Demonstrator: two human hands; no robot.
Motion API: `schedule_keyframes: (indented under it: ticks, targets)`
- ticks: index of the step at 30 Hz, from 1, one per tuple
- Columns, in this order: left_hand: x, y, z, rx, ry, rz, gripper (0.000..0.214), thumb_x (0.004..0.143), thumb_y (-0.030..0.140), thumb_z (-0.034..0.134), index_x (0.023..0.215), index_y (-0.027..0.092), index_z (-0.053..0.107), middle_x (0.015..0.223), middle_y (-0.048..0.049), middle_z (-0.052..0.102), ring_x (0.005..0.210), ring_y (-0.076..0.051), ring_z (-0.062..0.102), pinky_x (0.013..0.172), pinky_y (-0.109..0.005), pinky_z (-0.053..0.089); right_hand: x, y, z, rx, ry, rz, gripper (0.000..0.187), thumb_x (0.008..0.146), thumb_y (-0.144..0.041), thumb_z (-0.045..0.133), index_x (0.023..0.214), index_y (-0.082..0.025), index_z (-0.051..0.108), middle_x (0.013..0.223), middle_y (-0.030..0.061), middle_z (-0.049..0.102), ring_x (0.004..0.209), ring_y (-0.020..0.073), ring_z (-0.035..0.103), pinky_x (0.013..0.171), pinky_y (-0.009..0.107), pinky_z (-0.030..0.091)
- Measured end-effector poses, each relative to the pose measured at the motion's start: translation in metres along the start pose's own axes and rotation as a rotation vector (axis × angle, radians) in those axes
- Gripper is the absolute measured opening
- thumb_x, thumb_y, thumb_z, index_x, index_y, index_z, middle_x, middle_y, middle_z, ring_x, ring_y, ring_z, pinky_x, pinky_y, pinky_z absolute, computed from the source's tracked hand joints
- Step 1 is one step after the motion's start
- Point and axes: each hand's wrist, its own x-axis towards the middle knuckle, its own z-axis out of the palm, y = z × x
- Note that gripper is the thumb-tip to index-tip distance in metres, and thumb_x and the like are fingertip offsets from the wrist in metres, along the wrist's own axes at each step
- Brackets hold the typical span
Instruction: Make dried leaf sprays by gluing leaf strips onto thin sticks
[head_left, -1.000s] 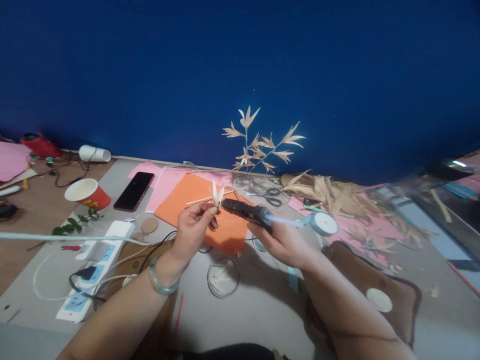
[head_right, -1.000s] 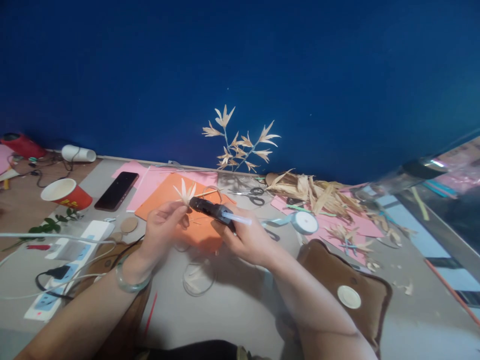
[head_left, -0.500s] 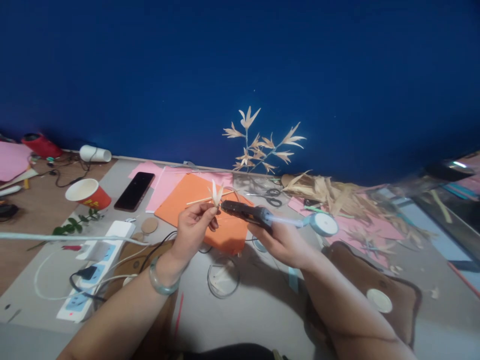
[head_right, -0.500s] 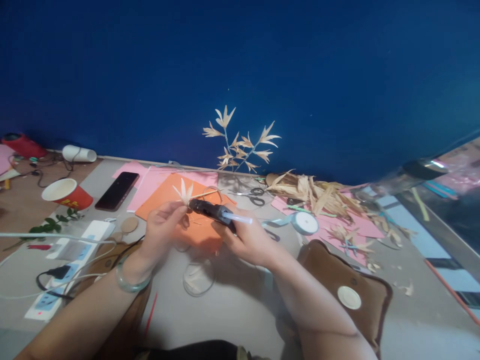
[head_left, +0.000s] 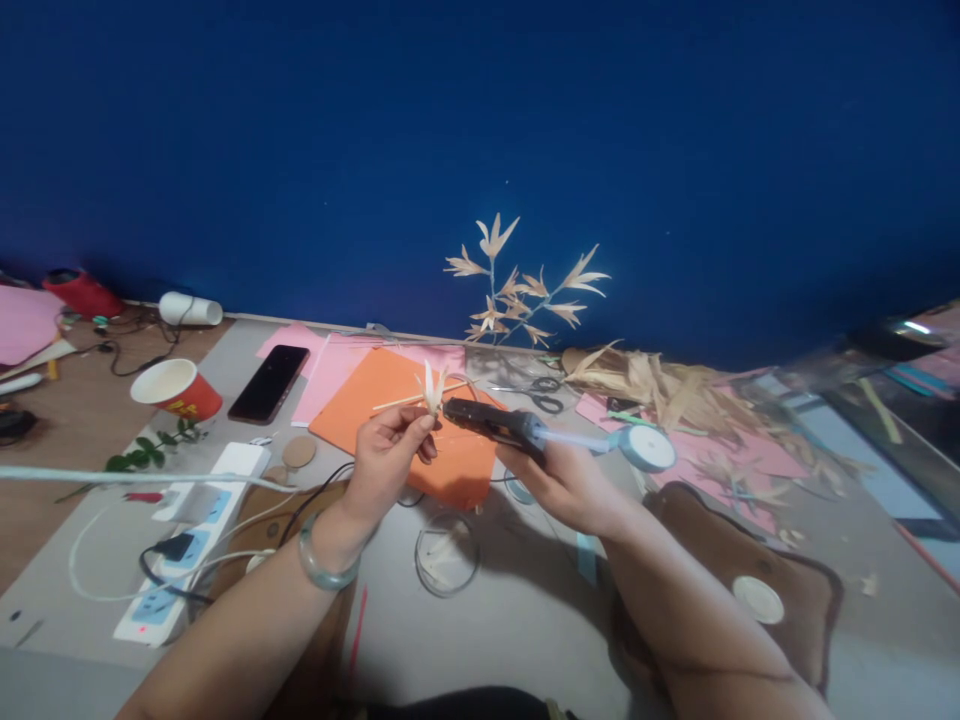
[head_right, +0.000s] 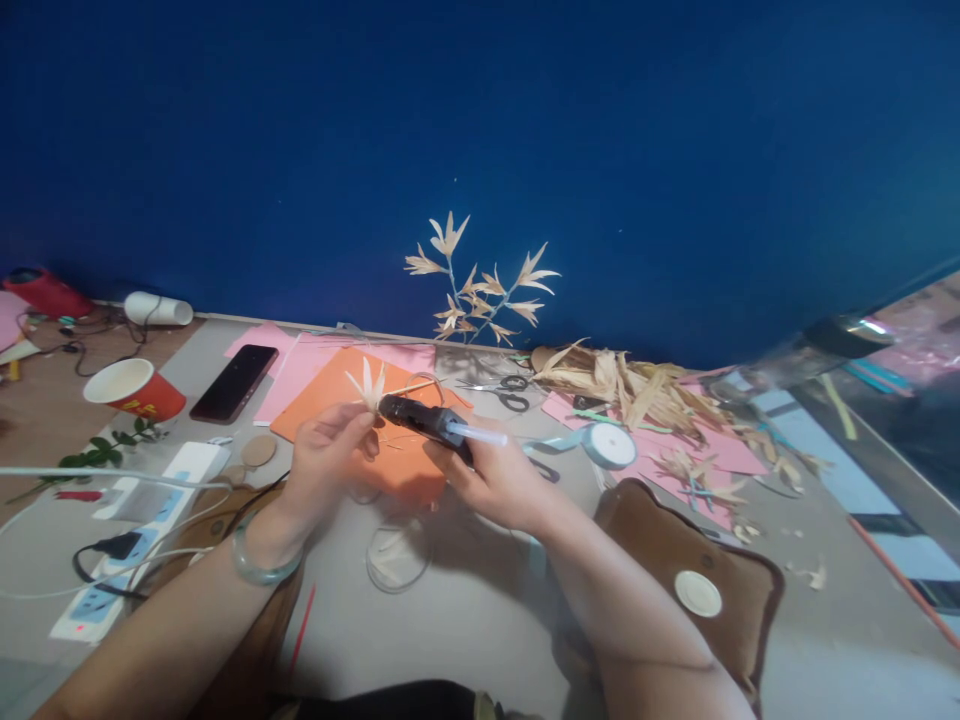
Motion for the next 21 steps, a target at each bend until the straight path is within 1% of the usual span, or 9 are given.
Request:
schedule_keyframes:
  ticks: [5,11,16,18,20,21]
  targets:
    - [0.0008,-0.0019,-0.0007,-0.015,-0.016,-0.002,0.019,0.078,0.032,0.067,0.076,0.014,0.064,0.054,0.0009,0.060,0.047,-0.009,0.055,0.048,-0.021,0.046,0.0005,-0.0002,-0.0005,0.005,-0.011,0.001,0.025,0.093,-0.036,0.043,0.077,-0.018,0.050,0.066,0.0007,0.052,0.065,0.0151,0.051,0.062,0.027,0.043]
    - [-0.0001,-0.0005,-0.0009,-0.023,-0.022,-0.019,0.020,0.078,0.033,0.067,0.078,0.013,0.064,0.059,-0.0005,0.063,0.048,-0.010,0.055,0.049,-0.022,0.046,0.0001,0.0005,-0.0003,0.009,-0.011,-0.002,0.026,0.094,-0.036,0.042,0.077,-0.018,0.050,0.065,0.0003,0.051,0.064,0.0145,0.050,0.061,0.026,0.042]
    - [-0.0005,0.0018,0.0001,0.013,-0.014,-0.018,0.021,0.078,0.034,0.067,0.077,0.013,0.063,0.057,-0.0001,0.062,0.048,-0.009,0.055,0.049,-0.022,0.046,-0.0007,0.0025,0.0012,0.006,-0.006,0.020,0.028,0.094,-0.037,0.042,0.076,-0.018,0.049,0.066,0.0001,0.052,0.060,0.0126,0.047,0.055,0.024,0.038]
    - [-0.0004,0.0023,0.0007,0.019,-0.009,-0.017,0.021,0.077,0.034,0.067,0.076,0.013,0.063,0.055,0.0004,0.061,0.047,-0.010,0.055,0.049,-0.022,0.046,-0.0012,0.0021,0.0017,0.011,-0.015,0.024,0.027,0.094,-0.037,0.041,0.078,-0.018,0.051,0.066,0.0000,0.052,0.060,0.0127,0.047,0.055,0.025,0.038]
    - [-0.0005,0.0027,0.0011,0.028,-0.009,-0.022,0.022,0.077,0.035,0.067,0.076,0.013,0.064,0.054,0.0007,0.060,0.048,-0.010,0.055,0.049,-0.022,0.046,-0.0015,0.0020,0.0016,0.010,-0.001,0.023,0.026,0.094,-0.037,0.042,0.082,-0.018,0.053,0.066,0.0004,0.053,0.062,0.0138,0.049,0.057,0.025,0.040]
    - [-0.0006,0.0030,0.0012,0.031,-0.005,-0.029,0.022,0.077,0.035,0.067,0.077,0.013,0.064,0.054,0.0004,0.060,0.049,-0.010,0.055,0.049,-0.023,0.047,-0.0014,0.0024,0.0012,0.000,0.026,0.028,0.025,0.094,-0.037,0.042,0.083,-0.018,0.053,0.066,0.0007,0.053,0.063,0.0145,0.050,0.058,0.026,0.041]
